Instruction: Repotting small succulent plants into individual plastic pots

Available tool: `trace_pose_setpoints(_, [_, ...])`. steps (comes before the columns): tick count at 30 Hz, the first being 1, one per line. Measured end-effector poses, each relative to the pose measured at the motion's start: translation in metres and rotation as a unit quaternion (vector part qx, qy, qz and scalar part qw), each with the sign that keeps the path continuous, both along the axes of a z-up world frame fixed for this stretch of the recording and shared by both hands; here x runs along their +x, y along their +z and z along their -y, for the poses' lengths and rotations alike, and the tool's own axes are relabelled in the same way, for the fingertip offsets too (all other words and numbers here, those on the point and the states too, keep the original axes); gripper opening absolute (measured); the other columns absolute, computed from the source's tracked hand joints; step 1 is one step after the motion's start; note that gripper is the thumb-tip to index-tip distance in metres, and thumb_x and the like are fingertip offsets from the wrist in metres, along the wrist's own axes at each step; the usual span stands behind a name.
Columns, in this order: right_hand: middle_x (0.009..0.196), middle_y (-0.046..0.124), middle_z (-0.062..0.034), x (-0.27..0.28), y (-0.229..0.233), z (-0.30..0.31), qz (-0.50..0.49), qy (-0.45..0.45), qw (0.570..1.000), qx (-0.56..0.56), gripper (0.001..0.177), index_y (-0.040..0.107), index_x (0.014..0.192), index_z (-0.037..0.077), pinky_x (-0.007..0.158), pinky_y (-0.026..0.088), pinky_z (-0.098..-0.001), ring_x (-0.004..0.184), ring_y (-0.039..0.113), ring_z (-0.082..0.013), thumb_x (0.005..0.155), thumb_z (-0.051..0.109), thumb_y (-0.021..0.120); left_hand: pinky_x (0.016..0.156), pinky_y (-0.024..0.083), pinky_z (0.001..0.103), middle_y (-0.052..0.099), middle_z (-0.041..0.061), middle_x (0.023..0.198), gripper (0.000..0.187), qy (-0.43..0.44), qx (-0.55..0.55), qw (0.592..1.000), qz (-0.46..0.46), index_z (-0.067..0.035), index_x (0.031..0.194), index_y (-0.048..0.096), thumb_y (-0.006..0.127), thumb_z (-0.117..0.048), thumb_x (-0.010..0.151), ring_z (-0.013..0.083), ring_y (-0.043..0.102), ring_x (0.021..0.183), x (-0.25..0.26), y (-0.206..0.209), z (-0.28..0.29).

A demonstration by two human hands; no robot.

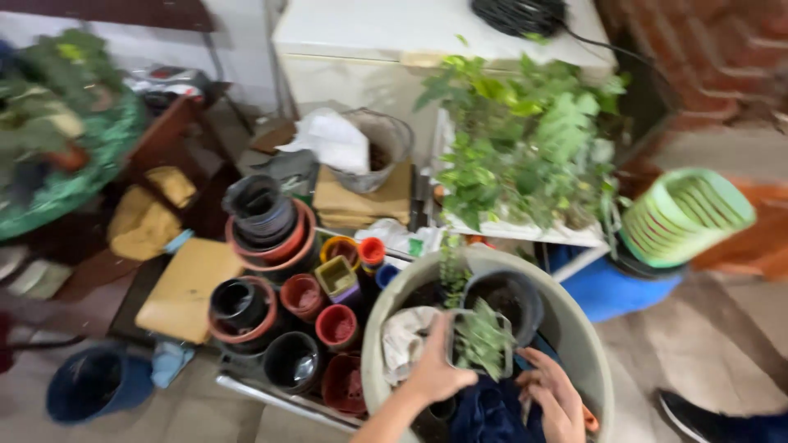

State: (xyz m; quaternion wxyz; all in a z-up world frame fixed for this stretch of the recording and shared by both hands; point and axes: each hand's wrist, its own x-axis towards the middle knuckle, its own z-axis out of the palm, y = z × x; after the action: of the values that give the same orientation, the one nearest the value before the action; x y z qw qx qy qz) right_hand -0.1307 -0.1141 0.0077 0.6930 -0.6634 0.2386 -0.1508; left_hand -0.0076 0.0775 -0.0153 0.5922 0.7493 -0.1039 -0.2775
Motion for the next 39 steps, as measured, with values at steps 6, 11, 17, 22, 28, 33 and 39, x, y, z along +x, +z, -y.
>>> trace_pose_setpoints(6, [0.160, 0.043, -0.0043, -0.006, 0.006, -0.007, -0.172, 0.202, 0.955, -0.134, 0.107, 0.031, 0.158, 0.014, 0.122, 0.025, -0.0340, 0.149, 0.038, -0.0156, 0.066, 0.024, 0.085, 0.110, 0.037, 0.044, 0.047, 0.015, 0.130, 0.082, -0.048, -0.189, 0.980, -0.029, -0.009, 0.144, 0.039, 0.060, -0.012, 0.064, 0.0280, 0.050, 0.125, -0.038, 0.041, -0.002])
trace_pose_setpoints(11, [0.151, 0.055, -0.0090, -0.034, -0.085, 0.008, -0.071, 0.165, 0.982, -0.067, 0.129, 0.028, 0.156, 0.010, 0.112, 0.042, -0.0342, 0.135, 0.056, -0.0158, 0.050, 0.015, 0.101, 0.112, 0.035, 0.039, 0.042, 0.013, 0.132, 0.074, -0.093, -0.119, 0.988, -0.013, -0.013, 0.138, 0.048, 0.068, -0.016, 0.067, 0.0274, 0.046, 0.133, -0.059, 0.028, 0.001])
trace_pose_setpoints(17, [0.127, 0.068, -0.0112, -0.017, -0.033, 0.010, -0.108, 0.189, 0.944, -0.250, 0.098, 0.034, 0.142, 0.012, 0.097, 0.052, -0.0322, 0.112, 0.071, -0.0182, 0.068, 0.035, 0.094, 0.098, 0.045, 0.041, 0.063, 0.019, 0.116, 0.051, -0.068, -0.088, 0.985, 0.135, -0.008, 0.124, 0.058, 0.067, -0.017, 0.074, 0.0342, 0.062, 0.111, -0.043, 0.001, 0.021])
trace_pose_setpoints(22, [0.124, 0.069, -0.0108, 0.052, -0.037, 0.038, -0.143, 0.172, 0.944, -0.244, 0.100, 0.029, 0.143, 0.014, 0.098, 0.051, -0.0345, 0.112, 0.069, -0.0193, 0.067, 0.032, 0.091, 0.114, 0.039, 0.042, 0.048, 0.015, 0.149, 0.071, -0.059, 0.017, 0.998, 0.011, -0.008, 0.151, 0.038, 0.058, -0.013, 0.083, 0.0290, 0.050, 0.136, 0.007, 0.030, 0.040])
trace_pose_setpoints(28, [0.129, 0.066, -0.0158, 0.125, -0.033, 0.046, -0.265, 0.142, 0.930, -0.211, 0.096, 0.025, 0.149, 0.017, 0.086, 0.052, -0.0445, 0.114, 0.066, -0.0334, 0.074, 0.015, 0.083, 0.088, 0.039, 0.036, 0.060, 0.010, 0.114, 0.041, -0.010, 0.005, 0.992, -0.127, -0.008, 0.121, 0.057, 0.046, -0.026, 0.086, 0.0236, 0.055, 0.104, 0.063, 0.023, 0.093])
trace_pose_setpoints(33, [0.128, 0.061, -0.0235, 0.149, -0.012, 0.046, -0.386, 0.149, 0.899, -0.143, 0.106, 0.002, 0.162, 0.020, 0.065, 0.045, -0.0405, 0.087, 0.064, -0.0311, 0.086, 0.008, 0.075, 0.122, 0.023, 0.044, 0.014, 0.009, 0.170, 0.073, -0.033, 0.064, 0.979, -0.188, -0.010, 0.162, 0.018, 0.039, -0.037, 0.097, 0.0267, 0.018, 0.156, 0.082, 0.004, 0.116])
trace_pose_setpoints(39, [0.111, 0.065, -0.0199, 0.134, -0.051, 0.045, -0.376, 0.189, 0.881, -0.217, 0.096, 0.009, 0.161, 0.012, 0.056, 0.045, -0.0434, 0.079, 0.064, -0.0315, 0.088, 0.007, 0.072, 0.074, 0.039, 0.041, 0.049, 0.015, 0.115, 0.037, -0.047, 0.114, 0.981, -0.148, -0.006, 0.110, 0.051, 0.040, -0.039, 0.097, 0.0296, 0.053, 0.087, 0.066, -0.024, 0.112])
